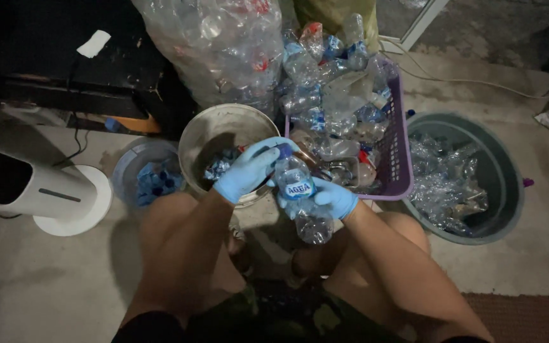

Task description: Sorting plastic bottles by removing caps and placing them into separate containers for recycling

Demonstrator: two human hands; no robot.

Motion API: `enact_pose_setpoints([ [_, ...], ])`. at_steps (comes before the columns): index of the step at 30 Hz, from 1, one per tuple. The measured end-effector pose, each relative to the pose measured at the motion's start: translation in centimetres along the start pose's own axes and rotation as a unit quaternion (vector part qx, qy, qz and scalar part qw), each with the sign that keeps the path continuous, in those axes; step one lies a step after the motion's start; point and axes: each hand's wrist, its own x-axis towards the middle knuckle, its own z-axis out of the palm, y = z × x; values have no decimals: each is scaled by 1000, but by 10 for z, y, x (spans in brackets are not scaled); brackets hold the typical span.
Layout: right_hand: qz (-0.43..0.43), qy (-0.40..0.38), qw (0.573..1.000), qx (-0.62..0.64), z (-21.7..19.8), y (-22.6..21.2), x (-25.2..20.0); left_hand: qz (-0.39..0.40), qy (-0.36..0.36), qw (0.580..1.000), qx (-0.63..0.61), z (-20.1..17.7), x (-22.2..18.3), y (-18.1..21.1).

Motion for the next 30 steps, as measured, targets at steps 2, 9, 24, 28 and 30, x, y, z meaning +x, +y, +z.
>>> enact_pose_setpoints([
  [2,0,52,998,-25,0,-1,-3,13,3,998,60,-3,4,0],
  [9,9,162,931,-328,17,-34,6,138,-12,907,399,27,-5,38],
  [24,101,141,894,-413,29,-67,5,182,-139,823,520,37,-15,82],
  [28,123,121,921,-350,14,-52,-4,189,-131,824,518,28,-10,63],
  [30,60,161,864,-474,9,-45,0,190,-117,818,530,18,-6,56],
])
